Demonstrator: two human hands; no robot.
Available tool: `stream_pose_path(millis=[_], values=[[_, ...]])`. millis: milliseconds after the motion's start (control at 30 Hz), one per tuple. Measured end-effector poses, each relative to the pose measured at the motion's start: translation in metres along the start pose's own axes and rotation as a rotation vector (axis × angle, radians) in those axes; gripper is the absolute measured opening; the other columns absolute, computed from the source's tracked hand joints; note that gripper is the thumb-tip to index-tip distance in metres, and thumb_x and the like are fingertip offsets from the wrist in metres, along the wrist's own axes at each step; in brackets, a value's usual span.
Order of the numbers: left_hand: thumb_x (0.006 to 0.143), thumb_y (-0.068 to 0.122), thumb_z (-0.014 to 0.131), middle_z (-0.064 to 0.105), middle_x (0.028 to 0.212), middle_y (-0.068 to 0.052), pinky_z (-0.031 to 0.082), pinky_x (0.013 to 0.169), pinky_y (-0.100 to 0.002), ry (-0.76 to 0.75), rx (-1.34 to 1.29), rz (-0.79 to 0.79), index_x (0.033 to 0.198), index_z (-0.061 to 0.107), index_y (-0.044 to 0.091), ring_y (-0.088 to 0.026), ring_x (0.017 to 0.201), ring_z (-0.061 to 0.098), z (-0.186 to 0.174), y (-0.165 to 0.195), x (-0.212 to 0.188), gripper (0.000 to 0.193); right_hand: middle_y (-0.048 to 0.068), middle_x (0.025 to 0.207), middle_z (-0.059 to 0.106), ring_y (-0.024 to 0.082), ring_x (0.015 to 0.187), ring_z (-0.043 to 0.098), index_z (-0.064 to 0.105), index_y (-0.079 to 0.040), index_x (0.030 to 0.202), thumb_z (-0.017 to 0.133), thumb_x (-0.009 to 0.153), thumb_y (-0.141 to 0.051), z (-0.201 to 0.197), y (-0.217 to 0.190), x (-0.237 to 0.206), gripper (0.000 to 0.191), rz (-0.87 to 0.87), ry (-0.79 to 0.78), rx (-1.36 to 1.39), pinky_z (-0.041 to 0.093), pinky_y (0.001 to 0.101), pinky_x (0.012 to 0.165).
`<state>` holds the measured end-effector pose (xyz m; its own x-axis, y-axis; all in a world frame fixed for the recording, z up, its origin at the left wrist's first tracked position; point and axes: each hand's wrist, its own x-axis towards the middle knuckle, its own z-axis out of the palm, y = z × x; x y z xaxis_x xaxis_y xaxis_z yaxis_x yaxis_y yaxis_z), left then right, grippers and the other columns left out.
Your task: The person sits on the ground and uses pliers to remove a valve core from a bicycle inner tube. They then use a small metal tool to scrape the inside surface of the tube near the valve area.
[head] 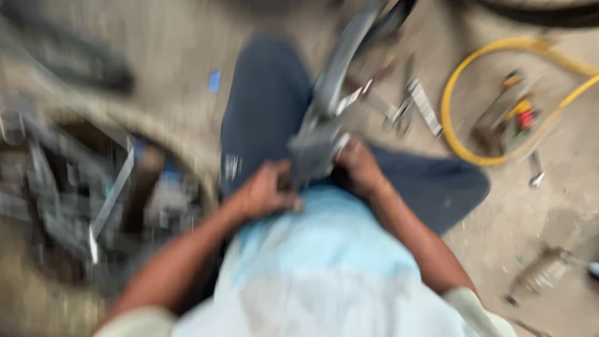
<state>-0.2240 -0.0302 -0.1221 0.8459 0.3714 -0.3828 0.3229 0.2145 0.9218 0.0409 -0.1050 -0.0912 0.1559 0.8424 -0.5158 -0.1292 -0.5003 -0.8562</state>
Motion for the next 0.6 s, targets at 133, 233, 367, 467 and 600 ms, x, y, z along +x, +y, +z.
stream_pose_path(millis=[133,233,367,467,600], values=[[0.073,0.036,0.09,0.052,0.078,0.005,0.043,0.063,-0.027,-0.061,-0.259,0.089,0.11,0.064,0.001,-0.007,0.072,0.048,0.001,0.025,-0.009,0.057,0.0,0.091,0.066,0.011,0.086,0.06,0.068,-0.002,0.096,0.071,0.093,-0.01,-0.025,0.016,0.001,0.009,-0.24,-0.105,0.016,0.049,0.0286,0.078],[0.074,0.039,0.089,0.052,0.075,0.005,0.041,0.062,-0.026,-0.066,-0.233,0.14,0.115,0.065,0.001,-0.007,0.069,0.047,-0.003,0.046,-0.012,0.061,0.001,0.092,0.065,0.013,0.087,0.06,0.07,-0.001,0.102,0.07,0.099,-0.01,-0.065,-0.025,-0.003,0.009,-0.381,-0.124,-0.303,0.047,0.03,0.079],[0.074,0.04,0.089,0.05,0.075,0.005,0.04,0.061,-0.025,-0.088,-0.278,0.136,0.124,0.065,0.0,-0.007,0.07,0.045,-0.002,0.058,-0.012,0.068,0.008,0.089,0.064,0.023,0.087,0.064,0.073,-0.008,0.103,0.075,0.102,-0.02,-0.064,-0.128,-0.024,0.013,-0.625,-0.195,-1.09,0.048,0.0321,0.077],[0.073,0.042,0.089,0.048,0.069,0.006,0.041,0.057,-0.026,-0.083,-0.2,0.149,0.117,0.066,0.0,-0.006,0.065,0.045,-0.002,0.054,-0.008,0.064,0.006,0.083,0.067,0.028,0.083,0.066,0.076,-0.011,0.092,0.078,0.085,-0.025,-0.022,-0.2,-0.032,0.016,-0.858,-0.239,-1.63,0.05,0.0393,0.077],[0.074,0.045,0.091,0.043,0.063,0.006,0.04,0.05,-0.028,-0.072,-0.157,0.106,0.092,0.059,0.0,-0.007,0.058,0.042,0.001,0.048,-0.007,0.058,0.002,0.077,0.068,0.022,0.079,0.069,0.075,-0.017,0.084,0.078,0.084,-0.03,0.004,-0.225,-0.037,0.014,-0.842,-0.332,-1.985,0.051,0.0361,0.074]])
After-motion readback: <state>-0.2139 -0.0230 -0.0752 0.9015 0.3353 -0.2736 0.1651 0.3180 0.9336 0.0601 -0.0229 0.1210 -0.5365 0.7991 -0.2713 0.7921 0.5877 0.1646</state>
